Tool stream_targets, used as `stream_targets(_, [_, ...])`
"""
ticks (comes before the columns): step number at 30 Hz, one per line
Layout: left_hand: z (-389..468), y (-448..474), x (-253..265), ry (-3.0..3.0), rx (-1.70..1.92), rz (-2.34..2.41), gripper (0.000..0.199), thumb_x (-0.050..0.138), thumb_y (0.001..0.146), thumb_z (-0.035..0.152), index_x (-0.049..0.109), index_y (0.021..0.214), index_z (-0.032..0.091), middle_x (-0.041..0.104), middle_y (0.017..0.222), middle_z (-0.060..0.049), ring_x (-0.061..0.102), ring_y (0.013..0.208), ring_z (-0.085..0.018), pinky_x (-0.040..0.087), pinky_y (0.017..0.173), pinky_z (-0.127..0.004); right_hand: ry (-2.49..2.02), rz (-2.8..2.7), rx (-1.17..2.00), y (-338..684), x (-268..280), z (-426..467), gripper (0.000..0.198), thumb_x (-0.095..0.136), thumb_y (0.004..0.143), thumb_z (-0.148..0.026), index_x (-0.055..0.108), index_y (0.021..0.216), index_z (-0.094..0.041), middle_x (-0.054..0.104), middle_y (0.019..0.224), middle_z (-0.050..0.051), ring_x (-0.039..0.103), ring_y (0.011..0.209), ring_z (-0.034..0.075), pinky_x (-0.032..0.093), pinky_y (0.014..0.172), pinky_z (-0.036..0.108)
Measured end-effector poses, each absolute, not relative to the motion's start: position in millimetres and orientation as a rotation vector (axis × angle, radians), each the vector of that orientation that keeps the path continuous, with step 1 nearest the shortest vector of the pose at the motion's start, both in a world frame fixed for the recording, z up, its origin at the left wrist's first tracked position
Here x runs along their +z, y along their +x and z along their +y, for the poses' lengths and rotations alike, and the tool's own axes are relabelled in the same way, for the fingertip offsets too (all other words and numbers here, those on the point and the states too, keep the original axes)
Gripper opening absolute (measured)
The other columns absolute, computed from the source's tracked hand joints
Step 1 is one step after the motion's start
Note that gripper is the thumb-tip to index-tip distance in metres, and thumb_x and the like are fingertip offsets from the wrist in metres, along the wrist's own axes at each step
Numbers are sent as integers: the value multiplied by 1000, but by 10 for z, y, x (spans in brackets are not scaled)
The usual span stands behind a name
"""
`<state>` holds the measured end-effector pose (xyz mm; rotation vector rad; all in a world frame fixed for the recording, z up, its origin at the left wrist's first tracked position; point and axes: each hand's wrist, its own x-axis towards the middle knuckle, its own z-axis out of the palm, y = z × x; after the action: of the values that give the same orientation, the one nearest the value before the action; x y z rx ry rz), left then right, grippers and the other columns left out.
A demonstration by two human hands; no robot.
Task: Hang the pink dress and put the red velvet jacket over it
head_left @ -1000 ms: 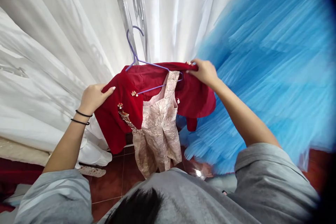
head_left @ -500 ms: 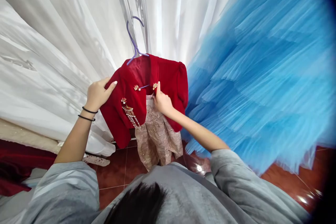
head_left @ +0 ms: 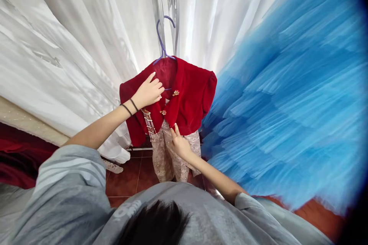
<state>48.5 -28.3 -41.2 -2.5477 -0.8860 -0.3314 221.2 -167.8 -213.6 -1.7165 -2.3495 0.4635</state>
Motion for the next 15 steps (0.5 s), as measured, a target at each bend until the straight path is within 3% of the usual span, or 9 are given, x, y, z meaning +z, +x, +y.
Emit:
stream_targets(3, [-127,565,-397,-2502,-194,-848,29,45,86,12,73,84,18,63,69,-9,59,80,-25,39,102,-57,-1759,-2128,311,2295,-1992,-1585,48,39,93,-21,50,139,-11,37,158,23,70,101,32,60,76,45])
stream_targets(5, [-84,608,-318,-2440,-203,-828,30,43,91,14,70,77,17,62,65,-9,56,71,-22,44,90,-51,-1721,-1937,135,2265,-1895,-1526,40,40,94,-19,56,130,-13,50,147,21,64,112,31,58,83,44])
stream_targets(7, [-66,646,-217,-2336,-347,-833,32,42,97,22,68,79,17,64,71,-9,56,71,-22,43,81,-46,-1643,-1810,-6,2174,-1876,-1450,37,47,93,-18,58,127,-11,56,137,21,61,114,31,56,90,44])
stream_targets(10, [-28,675,-160,-2239,-528,-836,31,41,99,26,66,83,18,65,77,-10,56,75,-23,40,77,-44,-1603,-1771,-60,2052,-1995,-1214,53,54,89,-16,49,141,-7,54,135,25,60,107,32,55,87,47])
stream_targets(13, [26,679,-269,-2305,-416,-770,25,47,97,23,66,80,18,64,75,-8,56,74,-23,40,78,-43,-1671,-1724,15,2100,-2131,-902,61,42,88,-6,42,149,-9,60,124,24,63,99,30,56,82,47])
stream_targets(15, [41,685,-365,-2320,-358,-750,24,47,96,20,66,82,18,64,78,-8,57,76,-23,40,80,-43,-1577,-1669,107,2187,-2151,-804,58,37,88,-4,48,145,-11,65,113,19,65,97,28,57,84,45])
